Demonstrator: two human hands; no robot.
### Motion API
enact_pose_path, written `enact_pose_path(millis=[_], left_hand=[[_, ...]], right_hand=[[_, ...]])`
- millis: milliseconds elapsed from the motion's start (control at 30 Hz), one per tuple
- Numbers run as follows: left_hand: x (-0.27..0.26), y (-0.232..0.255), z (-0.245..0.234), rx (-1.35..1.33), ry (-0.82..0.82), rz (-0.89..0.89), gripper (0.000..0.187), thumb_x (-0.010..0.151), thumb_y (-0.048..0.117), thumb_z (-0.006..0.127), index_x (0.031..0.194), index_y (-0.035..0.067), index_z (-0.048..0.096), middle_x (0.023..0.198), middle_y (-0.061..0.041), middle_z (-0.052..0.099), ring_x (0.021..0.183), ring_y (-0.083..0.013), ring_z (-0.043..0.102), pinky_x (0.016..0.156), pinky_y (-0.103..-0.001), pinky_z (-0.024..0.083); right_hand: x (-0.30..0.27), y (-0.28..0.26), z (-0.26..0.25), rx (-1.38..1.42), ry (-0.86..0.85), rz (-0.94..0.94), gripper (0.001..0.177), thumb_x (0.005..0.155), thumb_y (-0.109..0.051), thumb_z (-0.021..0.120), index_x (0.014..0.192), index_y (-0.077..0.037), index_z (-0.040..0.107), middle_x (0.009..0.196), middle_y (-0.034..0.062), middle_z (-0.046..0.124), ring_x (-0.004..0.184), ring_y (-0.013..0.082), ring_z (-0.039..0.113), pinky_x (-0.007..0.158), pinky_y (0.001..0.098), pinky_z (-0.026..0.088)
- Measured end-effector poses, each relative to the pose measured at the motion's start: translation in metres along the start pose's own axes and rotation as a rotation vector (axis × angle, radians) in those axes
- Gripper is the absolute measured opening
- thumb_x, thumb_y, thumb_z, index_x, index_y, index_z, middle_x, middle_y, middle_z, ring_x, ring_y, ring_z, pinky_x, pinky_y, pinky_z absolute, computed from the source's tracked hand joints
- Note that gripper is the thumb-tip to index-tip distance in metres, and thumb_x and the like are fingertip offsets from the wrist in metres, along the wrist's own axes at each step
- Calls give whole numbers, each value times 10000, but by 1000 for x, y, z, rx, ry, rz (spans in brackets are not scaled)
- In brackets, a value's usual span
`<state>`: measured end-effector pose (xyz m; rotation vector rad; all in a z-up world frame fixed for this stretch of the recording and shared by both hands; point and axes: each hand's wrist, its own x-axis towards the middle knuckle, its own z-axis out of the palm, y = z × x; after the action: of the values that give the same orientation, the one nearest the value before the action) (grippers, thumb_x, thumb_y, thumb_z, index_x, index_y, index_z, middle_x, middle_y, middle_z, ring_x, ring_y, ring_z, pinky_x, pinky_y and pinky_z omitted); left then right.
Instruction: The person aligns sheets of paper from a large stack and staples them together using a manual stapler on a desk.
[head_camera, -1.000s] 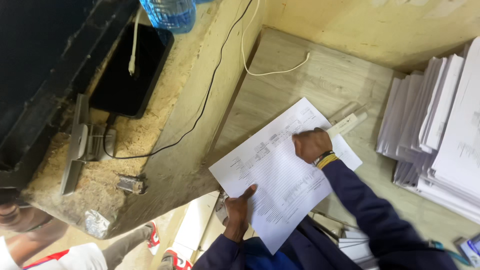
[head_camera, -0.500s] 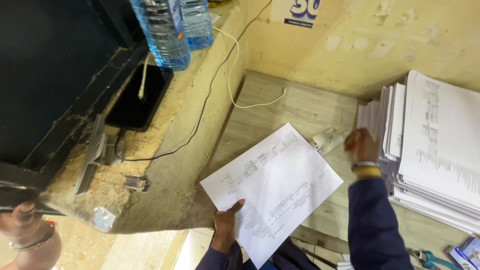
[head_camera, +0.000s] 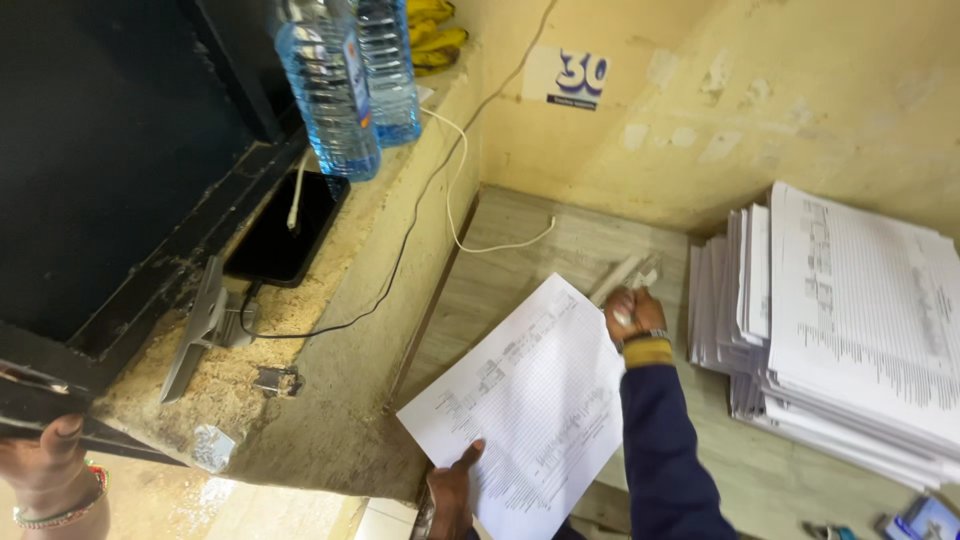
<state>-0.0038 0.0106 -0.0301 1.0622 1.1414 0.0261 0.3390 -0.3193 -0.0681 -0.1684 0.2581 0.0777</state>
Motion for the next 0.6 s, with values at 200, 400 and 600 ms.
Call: enact_pose_path(millis=[200, 400, 600], left_hand=[[48, -50, -10, 164, -52, -48, 785, 754, 351, 1101, 670, 197, 336, 557, 18, 306, 538, -139, 186, 550, -367, 218], [15, -23, -13, 14, -34, -54, 448, 713, 208, 1063, 914, -66, 771, 830, -129, 716, 733, -279, 613, 735, -377, 485], [-16, 15, -17, -50, -91, 63, 1092, 639, 127, 979, 1605, 27, 478, 1549, -163, 656, 1461, -340, 559, 1303, -420, 340]], right_hand=[[-127, 35, 58, -420, -246, 26, 662, 911, -713, 700, 1234, -138, 641, 709, -18, 570, 472, 78, 525, 357, 252, 435], [-149, 38, 40, -690, -96, -212, 638, 948, -746, 622, 1179, -151, 610, 649, -13, 397, 421, 67, 319, 336, 239, 277], [-78, -21, 14, -265, -6, 100, 524, 1054, -737, 587, 1145, -238, 717, 723, -85, 580, 485, 56, 484, 415, 214, 409]])
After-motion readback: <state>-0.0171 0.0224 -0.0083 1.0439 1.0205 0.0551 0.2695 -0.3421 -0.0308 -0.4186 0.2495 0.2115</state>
